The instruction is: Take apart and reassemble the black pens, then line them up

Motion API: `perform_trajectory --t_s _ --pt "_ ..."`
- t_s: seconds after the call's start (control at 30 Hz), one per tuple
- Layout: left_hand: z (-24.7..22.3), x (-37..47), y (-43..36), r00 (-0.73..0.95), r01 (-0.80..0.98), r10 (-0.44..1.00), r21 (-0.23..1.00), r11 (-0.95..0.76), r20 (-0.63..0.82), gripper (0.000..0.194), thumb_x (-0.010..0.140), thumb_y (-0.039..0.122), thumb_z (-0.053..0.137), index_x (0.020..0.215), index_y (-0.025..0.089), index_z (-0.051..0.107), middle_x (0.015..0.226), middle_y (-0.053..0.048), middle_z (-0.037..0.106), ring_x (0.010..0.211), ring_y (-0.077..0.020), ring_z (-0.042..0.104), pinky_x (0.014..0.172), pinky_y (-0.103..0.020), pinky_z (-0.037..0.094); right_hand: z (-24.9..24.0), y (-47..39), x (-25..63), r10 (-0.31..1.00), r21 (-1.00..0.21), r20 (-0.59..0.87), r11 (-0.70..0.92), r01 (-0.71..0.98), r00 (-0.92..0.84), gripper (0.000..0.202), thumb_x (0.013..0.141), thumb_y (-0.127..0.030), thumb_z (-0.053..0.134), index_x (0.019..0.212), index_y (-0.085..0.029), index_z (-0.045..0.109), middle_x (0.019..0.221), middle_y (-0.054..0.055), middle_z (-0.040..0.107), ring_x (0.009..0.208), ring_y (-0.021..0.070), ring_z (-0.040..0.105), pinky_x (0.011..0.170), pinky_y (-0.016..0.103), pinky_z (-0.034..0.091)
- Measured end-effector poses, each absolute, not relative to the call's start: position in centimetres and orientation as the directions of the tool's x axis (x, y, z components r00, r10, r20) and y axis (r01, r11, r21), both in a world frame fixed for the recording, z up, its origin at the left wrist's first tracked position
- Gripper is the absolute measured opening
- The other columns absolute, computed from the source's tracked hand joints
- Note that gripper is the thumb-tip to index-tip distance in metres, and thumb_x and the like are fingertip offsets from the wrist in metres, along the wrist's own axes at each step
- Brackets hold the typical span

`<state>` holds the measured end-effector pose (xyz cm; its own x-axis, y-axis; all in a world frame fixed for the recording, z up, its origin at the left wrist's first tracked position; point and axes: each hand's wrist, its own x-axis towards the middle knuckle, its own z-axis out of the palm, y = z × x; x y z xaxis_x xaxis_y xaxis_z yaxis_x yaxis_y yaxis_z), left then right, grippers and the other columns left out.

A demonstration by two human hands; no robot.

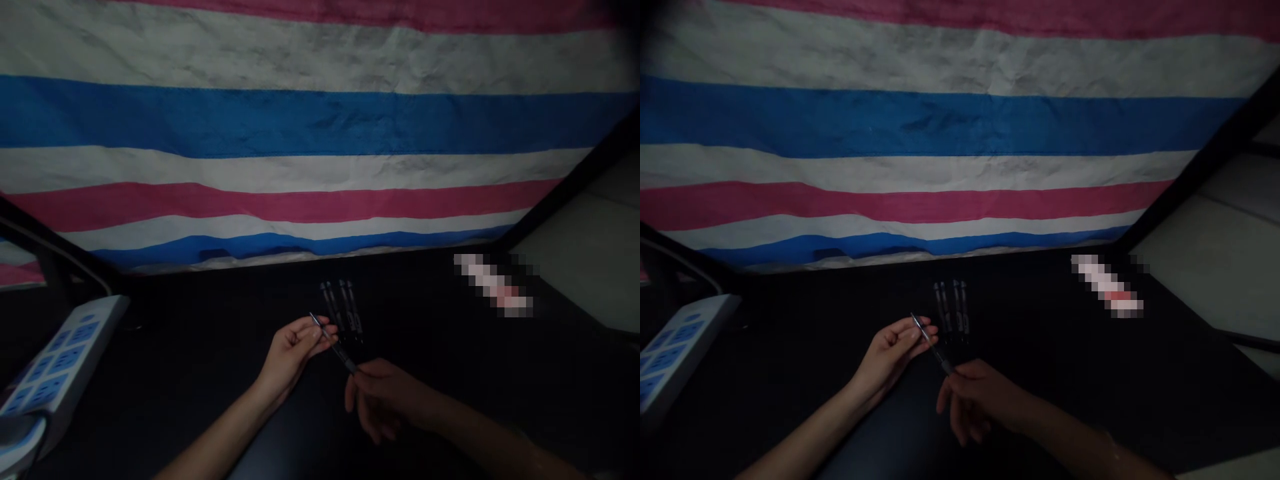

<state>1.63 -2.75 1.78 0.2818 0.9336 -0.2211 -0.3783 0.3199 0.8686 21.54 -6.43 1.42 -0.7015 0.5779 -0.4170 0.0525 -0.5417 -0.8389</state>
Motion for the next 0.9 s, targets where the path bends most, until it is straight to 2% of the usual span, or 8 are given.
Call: perform_trajectory --t_s 0.2,0.37,0.43,0.57,0.67,0.77,0.83,0.9 --pt "2.2 2.0 -3.1 0.197 -0.397 0.938 0.851 0.343 -0.286 0.031 0.064 0.031 0.082 0.087 0.011 0.074 0.079 -0.010 0.076 0.075 -0.0165 0.071 0.072 -0.022 0.055 1.4 -6.9 21.1 0.610 -0.842 -0.492 -0.515 0.161 -0.622 0.040 0.087 -0.049 0.041 0.073 -0.014 0.055 0.048 -0.001 0.059 0.028 0.0052 0.042 0.029 0.014 0.022" --pt "1.9 2.1 -3.1 0.129 -0.346 0.950 0.884 0.313 -0.286 0.029 0.064 0.031 0.082 0.082 0.011 0.074 0.073 -0.008 0.075 0.070 -0.0154 0.070 0.068 -0.021 0.055 1.0 -8.0 20.5 0.801 -0.895 -0.437 -0.344 0.283 -0.410 0.033 0.089 -0.040 0.044 0.074 -0.014 0.057 0.044 -0.005 0.053 0.030 0.0044 0.041 0.031 0.014 0.027" --pt "1.6 2.1 -3.1 0.119 -0.333 0.958 0.898 0.287 -0.262 0.027 0.068 0.031 0.080 0.084 0.011 0.073 0.074 -0.008 0.075 0.072 -0.0164 0.070 0.070 -0.023 0.055 1.0 -8.1 20.5 0.807 -0.916 -0.400 -0.329 0.231 -0.435 0.030 0.087 -0.041 0.050 0.082 -0.013 0.060 0.049 -0.003 0.057 0.033 0.0048 0.045 0.033 0.013 0.031" --pt "1.3 2.1 -3.0 0.120 -0.317 0.970 0.917 0.240 -0.212 0.027 0.073 0.031 0.076 0.091 0.012 0.072 0.078 -0.008 0.075 0.073 -0.0155 0.069 0.072 -0.023 0.054 1.2 -7.6 20.6 0.658 -0.811 -0.415 -0.581 -0.073 -0.629 0.045 0.084 -0.052 0.053 0.103 -0.011 0.058 0.072 0.007 0.068 0.052 0.0143 0.064 0.040 0.020 0.045" --pt "1.4 2.2 -2.9 0.146 -0.316 0.970 0.920 0.233 -0.196 0.028 0.074 0.033 0.075 0.093 0.013 0.071 0.077 -0.007 0.074 0.071 -0.0140 0.068 0.071 -0.022 0.053 1.3 -7.3 20.5 0.628 -0.726 -0.438 -0.669 -0.159 -0.643 0.044 0.084 -0.053 0.053 0.090 -0.010 0.059 0.075 0.010 0.068 0.059 0.0169 0.067 0.043 0.021 0.047" --pt "1.4 2.2 -2.9 0.157 -0.308 0.969 0.923 0.231 -0.190 0.027 0.074 0.033 0.074 0.093 0.013 0.072 0.077 -0.007 0.074 0.068 -0.0127 0.066 0.067 -0.021 0.052 1.0 -7.4 20.4 0.656 -0.749 -0.450 -0.647 -0.144 -0.605 0.031 0.077 -0.040 0.068 0.080 -0.012 0.053 0.071 0.006 0.068 0.058 0.0153 0.067 0.046 0.020 0.047" --pt "1.3 2.2 -2.9 0.160 -0.306 0.969 0.924 0.230 -0.188 0.027 0.075 0.032 0.074 0.093 0.013 0.071 0.077 -0.007 0.074 0.068 -0.0124 0.065 0.067 -0.021 0.052 0.8 -7.5 20.4 0.671 -0.756 -0.440 -0.636 -0.157 -0.597 0.031 0.075 -0.035 0.071 0.079 -0.015 0.049 0.070 0.005 0.068 0.057 0.0156 0.067 0.045 0.020 0.047" --pt "1.2 2.1 -2.8 0.154 -0.311 0.970 0.923 0.226 -0.186 0.027 0.075 0.033 0.073 0.093 0.013 0.071 0.077 -0.007 0.073 0.067 -0.0126 0.065 0.066 -0.021 0.051 0.6 -7.5 20.5 0.661 -0.731 -0.432 -0.655 -0.191 -0.614 0.032 0.081 -0.042 0.065 0.085 -0.015 0.049 0.074 0.007 0.069 0.061 0.0179 0.068 0.045 0.021 0.047"
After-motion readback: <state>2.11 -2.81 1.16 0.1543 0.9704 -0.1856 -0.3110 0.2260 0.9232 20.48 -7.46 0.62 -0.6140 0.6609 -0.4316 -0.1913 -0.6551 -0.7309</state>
